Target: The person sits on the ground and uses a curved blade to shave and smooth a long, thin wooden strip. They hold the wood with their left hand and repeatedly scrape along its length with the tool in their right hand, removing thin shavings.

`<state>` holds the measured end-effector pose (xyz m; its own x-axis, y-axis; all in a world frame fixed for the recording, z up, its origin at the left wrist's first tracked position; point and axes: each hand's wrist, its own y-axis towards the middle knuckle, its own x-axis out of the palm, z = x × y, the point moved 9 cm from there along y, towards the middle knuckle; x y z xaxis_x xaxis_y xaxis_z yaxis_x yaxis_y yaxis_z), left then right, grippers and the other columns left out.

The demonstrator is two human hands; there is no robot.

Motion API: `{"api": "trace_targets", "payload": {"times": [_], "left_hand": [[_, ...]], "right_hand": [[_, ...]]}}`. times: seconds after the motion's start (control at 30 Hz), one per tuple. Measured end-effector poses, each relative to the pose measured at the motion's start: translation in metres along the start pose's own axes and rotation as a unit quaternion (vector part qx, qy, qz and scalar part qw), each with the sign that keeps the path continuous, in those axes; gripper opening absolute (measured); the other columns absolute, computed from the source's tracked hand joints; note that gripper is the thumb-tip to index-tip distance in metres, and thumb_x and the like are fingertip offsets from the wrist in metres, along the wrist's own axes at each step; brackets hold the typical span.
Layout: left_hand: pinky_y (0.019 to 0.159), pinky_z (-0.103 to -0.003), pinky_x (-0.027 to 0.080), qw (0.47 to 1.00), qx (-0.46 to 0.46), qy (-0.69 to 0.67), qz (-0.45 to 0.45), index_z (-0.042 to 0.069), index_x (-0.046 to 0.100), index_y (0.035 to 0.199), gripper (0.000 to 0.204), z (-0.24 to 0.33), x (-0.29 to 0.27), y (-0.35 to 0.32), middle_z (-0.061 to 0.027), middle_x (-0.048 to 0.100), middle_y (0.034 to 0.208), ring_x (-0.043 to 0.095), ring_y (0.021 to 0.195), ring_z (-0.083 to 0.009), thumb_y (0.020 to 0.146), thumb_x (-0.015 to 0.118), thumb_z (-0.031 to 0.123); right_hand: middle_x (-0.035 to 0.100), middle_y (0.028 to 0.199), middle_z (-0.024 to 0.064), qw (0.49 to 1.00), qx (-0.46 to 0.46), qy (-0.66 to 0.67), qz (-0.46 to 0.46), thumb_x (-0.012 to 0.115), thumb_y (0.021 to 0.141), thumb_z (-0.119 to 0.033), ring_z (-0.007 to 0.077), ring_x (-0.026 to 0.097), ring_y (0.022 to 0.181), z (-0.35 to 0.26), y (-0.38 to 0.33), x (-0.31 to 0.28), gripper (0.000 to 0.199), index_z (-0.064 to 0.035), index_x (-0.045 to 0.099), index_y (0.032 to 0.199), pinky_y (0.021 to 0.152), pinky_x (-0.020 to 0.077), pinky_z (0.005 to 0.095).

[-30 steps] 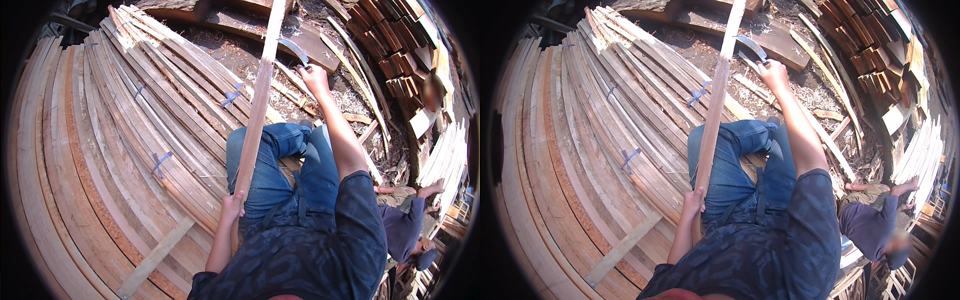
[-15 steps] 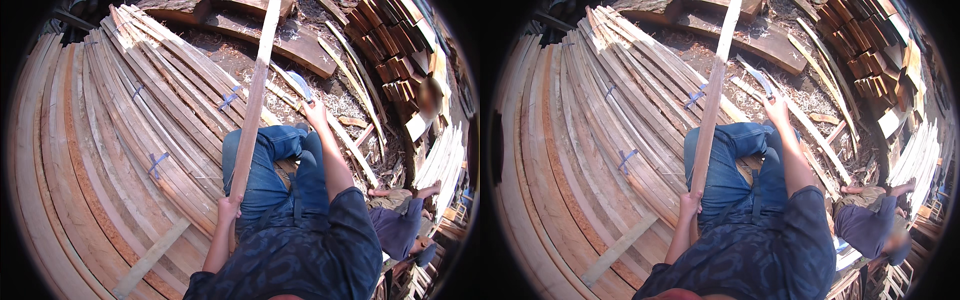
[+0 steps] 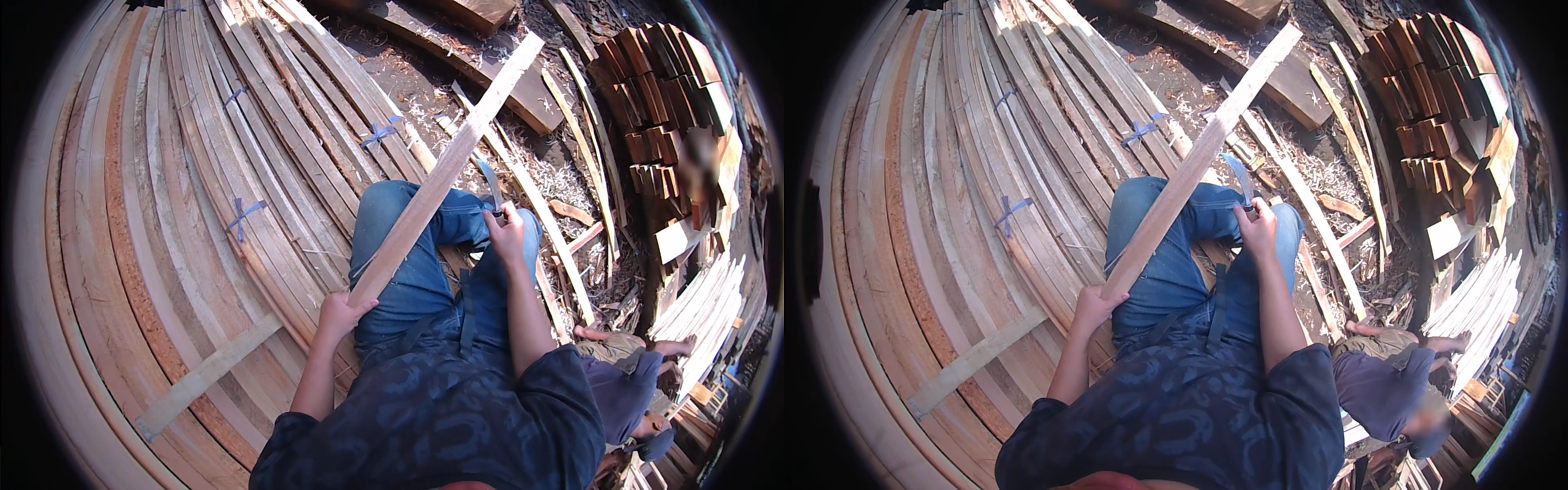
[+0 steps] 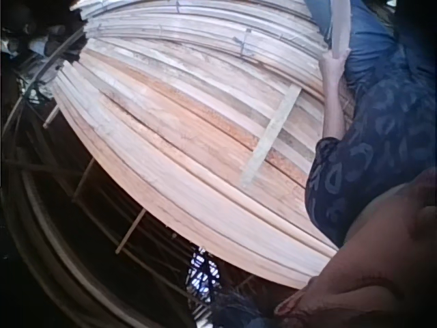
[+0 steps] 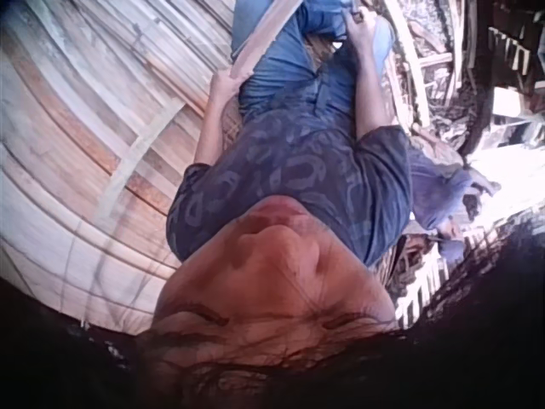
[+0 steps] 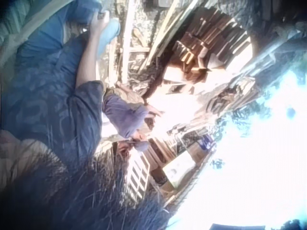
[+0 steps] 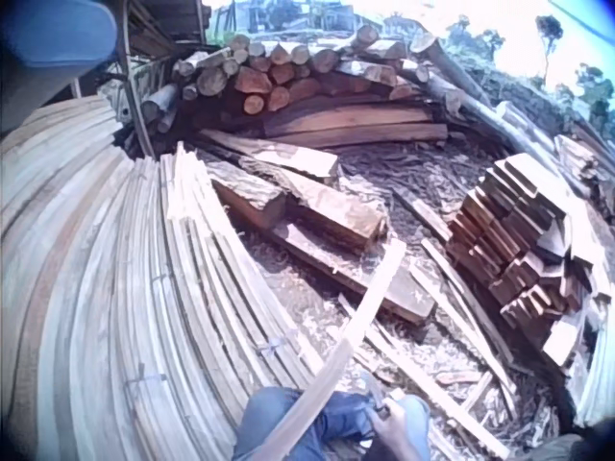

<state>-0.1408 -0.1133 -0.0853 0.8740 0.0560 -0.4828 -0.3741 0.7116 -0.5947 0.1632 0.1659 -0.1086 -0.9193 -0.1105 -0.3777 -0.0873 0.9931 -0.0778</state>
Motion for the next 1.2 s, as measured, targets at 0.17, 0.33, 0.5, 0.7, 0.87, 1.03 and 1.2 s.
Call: {"api": "trace_targets", "payload": {"times": [0.17,0.33,0.5,0.7,0.87,1.03,1.2], "left_hand": [[0.055,-0.036,0.049,0.995,-0.054,0.075,-0.040,-0.001,0.071,0.080,0.055,0.000,-0.009,-0.009,-0.0144,0.063,0.057,0.065,0.056,-0.0238,0.072,0.079,0.052],[0.055,-0.038,0.049,0.995,-0.071,-0.020,-0.065,-0.005,0.070,0.079,0.062,-0.013,0.010,-0.014,-0.0151,0.061,0.056,0.065,0.055,-0.0274,0.076,0.074,0.056],[0.059,-0.044,0.049,0.990,-0.118,0.072,0.008,-0.006,0.068,0.073,0.072,-0.014,0.008,-0.016,-0.0229,0.060,0.059,0.065,0.063,-0.0373,0.083,0.060,0.065],[0.059,-0.048,0.048,0.981,-0.068,0.152,0.097,-0.006,0.065,0.065,0.077,0.014,0.003,-0.019,-0.0267,0.058,0.060,0.063,0.065,-0.0438,0.085,0.053,0.068],[0.058,-0.048,0.047,0.978,-0.033,0.158,0.133,-0.005,0.064,0.064,0.075,0.019,0.006,-0.019,-0.0259,0.058,0.060,0.062,0.063,-0.0436,0.086,0.053,0.066],[0.058,-0.048,0.047,0.982,-0.031,0.121,0.141,-0.004,0.064,0.064,0.074,0.016,0.010,-0.020,-0.0257,0.058,0.060,0.062,0.062,-0.0426,0.086,0.054,0.066],[0.057,-0.047,0.048,0.980,-0.057,0.145,0.126,-0.003,0.064,0.064,0.073,0.019,0.009,-0.018,-0.0243,0.058,0.060,0.062,0.062,-0.0422,0.086,0.054,0.066]], "right_hand": [[0.039,0.051,0.0042,0.995,-0.019,-0.032,-0.092,0.066,0.089,-0.014,0.0071,0.033,0.049,-0.029,-0.011,0.001,0.019,-0.0001,0.057,0.081,0.046,0.0284,0.0295],[0.060,0.067,0.0209,0.962,-0.066,-0.203,-0.172,0.060,0.093,-0.033,0.0436,0.061,0.070,-0.055,-0.045,0.018,0.031,-0.0030,0.059,0.084,0.060,0.0453,0.0508],[0.060,0.067,0.0203,0.940,-0.086,-0.274,-0.187,0.058,0.093,-0.041,0.0410,0.061,0.066,-0.060,-0.064,0.041,0.041,-0.0034,0.055,0.076,0.058,0.0466,0.0493],[0.061,0.064,0.0160,0.921,-0.169,-0.310,-0.165,0.058,0.092,-0.047,0.0366,0.063,0.061,-0.074,-0.059,0.055,0.047,-0.0048,0.056,0.070,0.054,0.0486,0.0459],[0.061,0.061,0.0126,0.880,-0.217,-0.397,-0.143,0.059,0.089,-0.052,0.0322,0.062,0.053,-0.075,-0.043,0.057,0.050,-0.0076,0.053,0.065,0.047,0.0477,0.0424],[0.061,0.059,0.0095,0.850,-0.263,-0.439,-0.123,0.058,0.087,-0.056,0.0283,0.062,0.051,-0.074,-0.027,0.056,0.053,-0.0087,0.052,0.064,0.045,0.0472,0.0392],[0.060,0.058,0.0100,0.836,-0.273,-0.466,-0.096,0.058,0.088,-0.056,0.0281,0.063,0.053,-0.079,-0.023,0.056,0.054,-0.0082,0.052,0.063,0.045,0.0470,0.0392]]}}
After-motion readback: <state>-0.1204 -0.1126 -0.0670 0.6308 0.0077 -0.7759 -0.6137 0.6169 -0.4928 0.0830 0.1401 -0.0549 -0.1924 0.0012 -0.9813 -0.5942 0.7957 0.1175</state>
